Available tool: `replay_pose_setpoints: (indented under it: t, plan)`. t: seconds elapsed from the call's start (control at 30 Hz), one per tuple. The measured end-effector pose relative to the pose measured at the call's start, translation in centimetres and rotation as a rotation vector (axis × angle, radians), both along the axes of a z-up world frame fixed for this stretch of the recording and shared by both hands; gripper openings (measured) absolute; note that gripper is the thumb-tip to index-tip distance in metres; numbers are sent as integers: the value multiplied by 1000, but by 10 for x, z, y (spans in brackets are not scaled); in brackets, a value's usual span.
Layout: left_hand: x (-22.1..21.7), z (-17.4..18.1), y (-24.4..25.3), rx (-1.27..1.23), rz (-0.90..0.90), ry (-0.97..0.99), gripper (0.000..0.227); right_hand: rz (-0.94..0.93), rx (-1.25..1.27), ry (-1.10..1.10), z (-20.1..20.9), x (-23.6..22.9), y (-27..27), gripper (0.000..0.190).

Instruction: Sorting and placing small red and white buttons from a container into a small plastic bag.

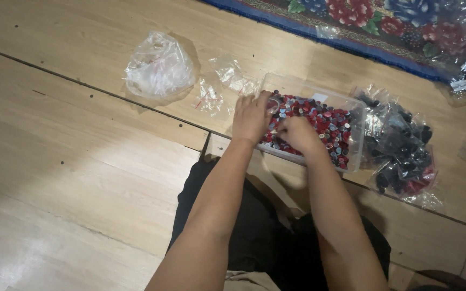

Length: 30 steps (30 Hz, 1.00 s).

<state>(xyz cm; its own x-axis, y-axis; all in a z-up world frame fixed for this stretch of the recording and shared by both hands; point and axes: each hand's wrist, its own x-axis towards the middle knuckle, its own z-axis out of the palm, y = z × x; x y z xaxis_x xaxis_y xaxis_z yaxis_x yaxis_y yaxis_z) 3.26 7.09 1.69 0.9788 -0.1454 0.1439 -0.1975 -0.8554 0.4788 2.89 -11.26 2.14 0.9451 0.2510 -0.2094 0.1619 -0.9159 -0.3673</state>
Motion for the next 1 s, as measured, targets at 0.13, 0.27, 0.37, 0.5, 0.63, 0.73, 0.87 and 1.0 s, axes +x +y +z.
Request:
replay_pose_setpoints:
  t: [0.13, 0.27, 0.37, 0.5, 0.63, 0.73, 0.87, 1.0]
  plan:
    - [-8, 16, 0, 90, -30, -92, 48, -159, 310, 39, -19, 2, -40, 18]
    - [-13, 22, -4, 78, -85, -47, 46, -332, 628, 120, 3, -18, -58, 21]
    - [-19, 13, -9, -7, -119, -23, 49, -327, 677, 21, 50, -42, -54, 20]
    - [-30, 17, -16, -174, -126, 16, 52, -207, 591, -194, 104, -57, -39, 15]
    - [-37, 26, -23, -242, -175, 62, 57, -106, 594, -254, 120, -62, -25, 14]
    - [-38, 24, -22, -259, -208, 74, 56, -103, 348, -270, 130, -66, -16, 18]
    - [-31, 12, -24, -240, -220, 80, 59, -127, 225, -288, 136, -71, -6, 18]
    - [-32, 17, -17, -317, -223, 121, 58, -322, 267, -193, 125, -66, 6, 24]
